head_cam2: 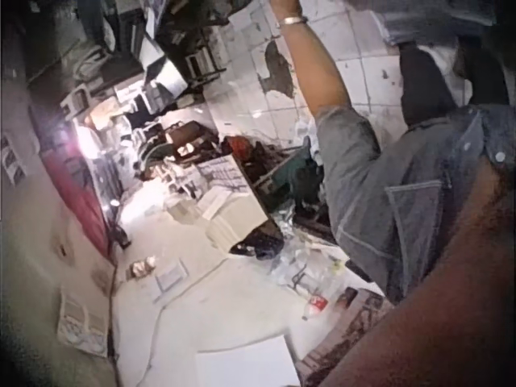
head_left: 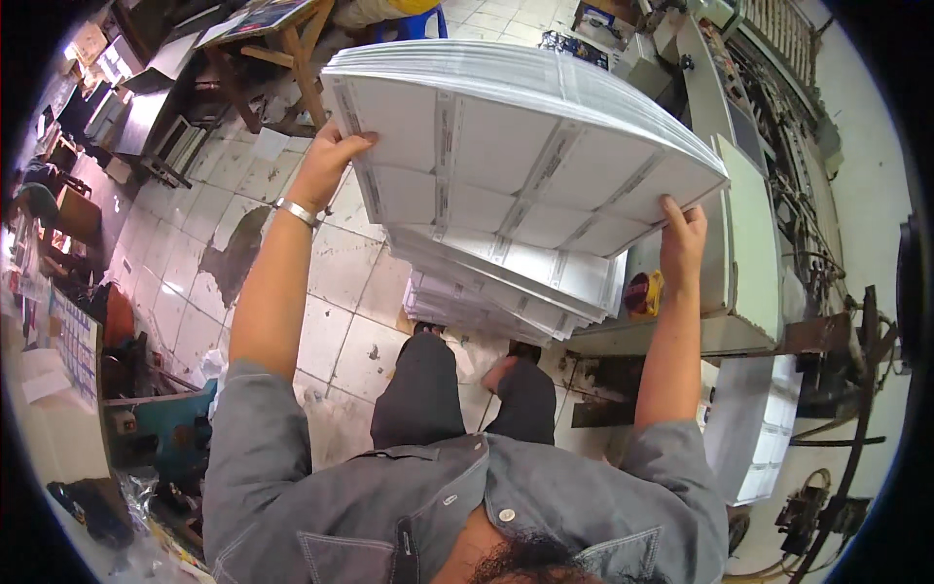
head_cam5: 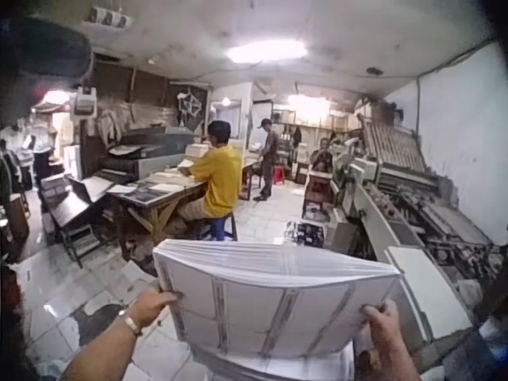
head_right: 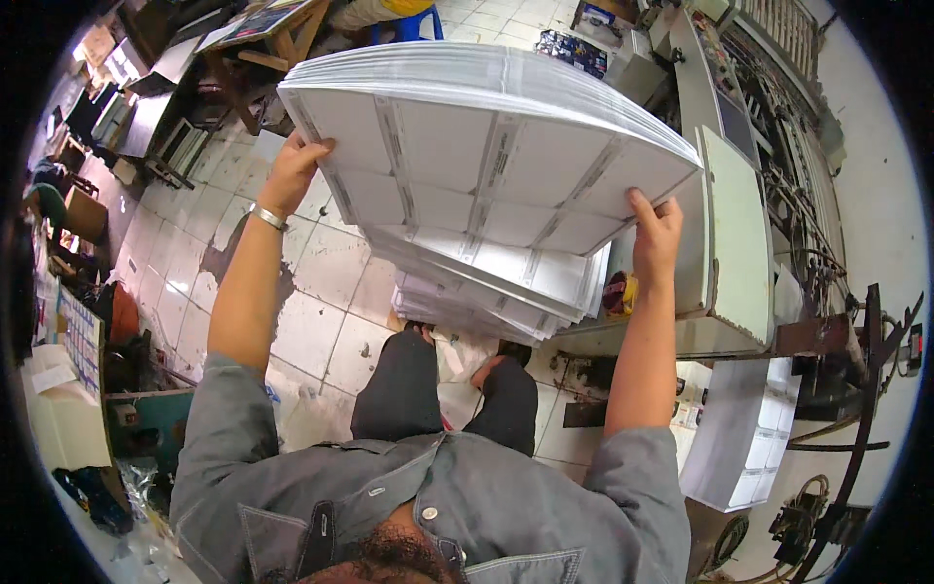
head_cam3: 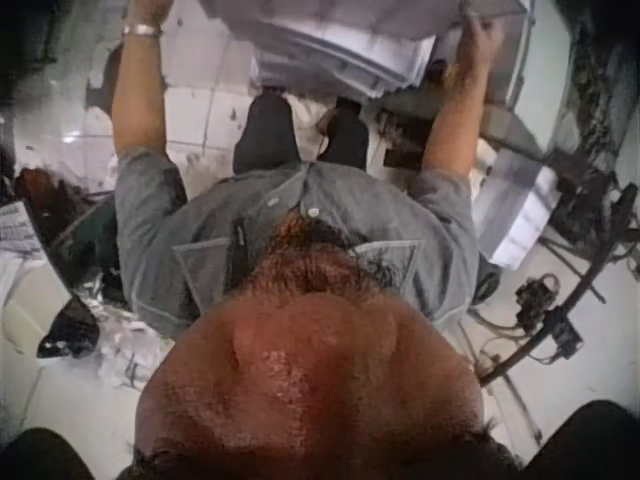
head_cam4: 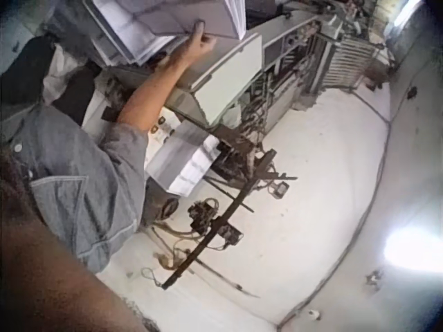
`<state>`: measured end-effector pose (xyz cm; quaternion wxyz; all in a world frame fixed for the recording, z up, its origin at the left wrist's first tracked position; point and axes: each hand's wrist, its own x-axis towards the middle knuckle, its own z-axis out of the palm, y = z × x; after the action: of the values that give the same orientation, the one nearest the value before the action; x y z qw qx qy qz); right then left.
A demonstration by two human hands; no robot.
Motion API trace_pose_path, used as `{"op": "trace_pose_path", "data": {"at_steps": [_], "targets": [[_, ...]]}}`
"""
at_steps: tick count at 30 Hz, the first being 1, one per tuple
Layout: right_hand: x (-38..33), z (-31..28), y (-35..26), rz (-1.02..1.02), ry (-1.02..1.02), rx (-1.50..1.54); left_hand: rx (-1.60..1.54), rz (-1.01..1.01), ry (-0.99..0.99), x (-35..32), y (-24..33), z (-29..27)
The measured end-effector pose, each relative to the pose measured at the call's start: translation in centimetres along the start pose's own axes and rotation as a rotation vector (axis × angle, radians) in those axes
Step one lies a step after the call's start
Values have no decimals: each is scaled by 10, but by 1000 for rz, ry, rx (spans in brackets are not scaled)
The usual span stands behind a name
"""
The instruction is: The person straightens stacks of printed paper sheets by tapping them with a wooden block and flips through and separates sheets from stacks of paper on the floor.
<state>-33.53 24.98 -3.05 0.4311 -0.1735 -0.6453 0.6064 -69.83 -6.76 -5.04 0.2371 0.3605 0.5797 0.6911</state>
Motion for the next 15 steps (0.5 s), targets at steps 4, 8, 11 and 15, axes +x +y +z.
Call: {"op": "trace_pose_path", "data": {"at_steps": [4, 8, 11, 15], "targets": [[12, -15, 7, 78, 13, 215, -193, 92, 61, 15, -2, 11], [12, 12, 0, -32, 1, 129, -201, 101, 96, 22, -5, 12], [20, -3, 4, 91, 11, 59, 104, 269, 66, 27, 10, 25], [-22, 17, 12, -52, 55, 64, 159, 197, 189, -14, -1, 37]]}}
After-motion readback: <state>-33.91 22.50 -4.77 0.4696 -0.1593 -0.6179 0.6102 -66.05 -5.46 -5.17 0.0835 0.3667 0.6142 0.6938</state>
